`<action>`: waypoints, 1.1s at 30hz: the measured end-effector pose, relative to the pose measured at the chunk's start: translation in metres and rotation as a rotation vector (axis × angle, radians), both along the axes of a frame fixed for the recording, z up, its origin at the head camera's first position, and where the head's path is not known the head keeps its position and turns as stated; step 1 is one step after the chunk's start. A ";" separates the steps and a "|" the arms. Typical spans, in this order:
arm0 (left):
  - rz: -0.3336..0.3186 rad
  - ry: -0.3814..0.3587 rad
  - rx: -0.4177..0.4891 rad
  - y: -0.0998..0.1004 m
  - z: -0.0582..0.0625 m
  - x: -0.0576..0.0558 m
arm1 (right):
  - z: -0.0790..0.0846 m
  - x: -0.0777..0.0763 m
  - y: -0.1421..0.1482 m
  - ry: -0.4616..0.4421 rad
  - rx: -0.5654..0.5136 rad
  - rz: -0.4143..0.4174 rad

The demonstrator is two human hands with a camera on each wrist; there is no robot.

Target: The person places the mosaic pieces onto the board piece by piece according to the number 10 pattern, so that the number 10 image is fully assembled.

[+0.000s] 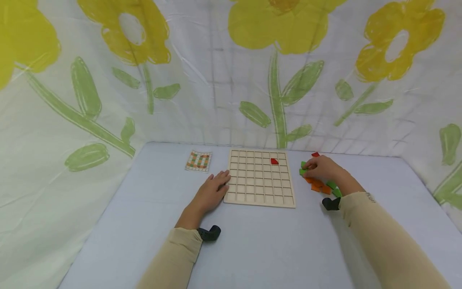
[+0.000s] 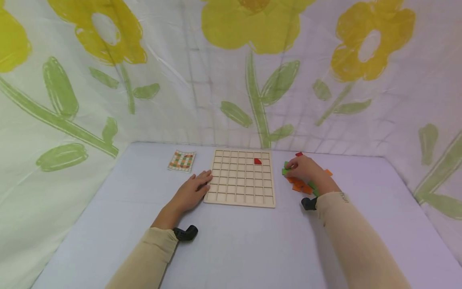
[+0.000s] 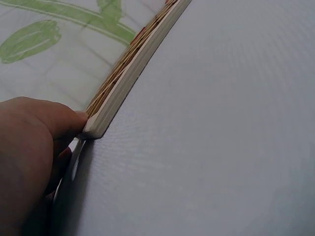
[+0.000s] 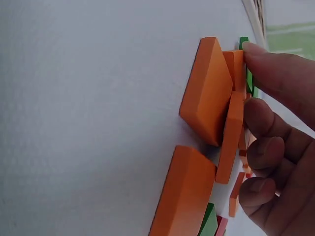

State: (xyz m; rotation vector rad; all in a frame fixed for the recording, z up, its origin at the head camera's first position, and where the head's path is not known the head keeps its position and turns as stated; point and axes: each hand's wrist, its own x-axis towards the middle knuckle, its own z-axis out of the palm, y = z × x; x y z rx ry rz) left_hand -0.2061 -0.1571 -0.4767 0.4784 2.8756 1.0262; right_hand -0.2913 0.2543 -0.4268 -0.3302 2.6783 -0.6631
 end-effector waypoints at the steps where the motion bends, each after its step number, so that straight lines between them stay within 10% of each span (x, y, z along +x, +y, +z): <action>1: 0.000 0.000 0.000 0.000 0.000 0.000 | 0.000 0.000 -0.001 0.006 0.005 0.010; 18: 0.011 -0.001 -0.004 -0.003 0.000 -0.002 | 0.006 -0.005 -0.034 0.022 0.193 -0.041; 33: 0.013 -0.012 0.004 0.001 0.001 0.001 | 0.007 0.003 -0.065 0.105 0.075 0.070</action>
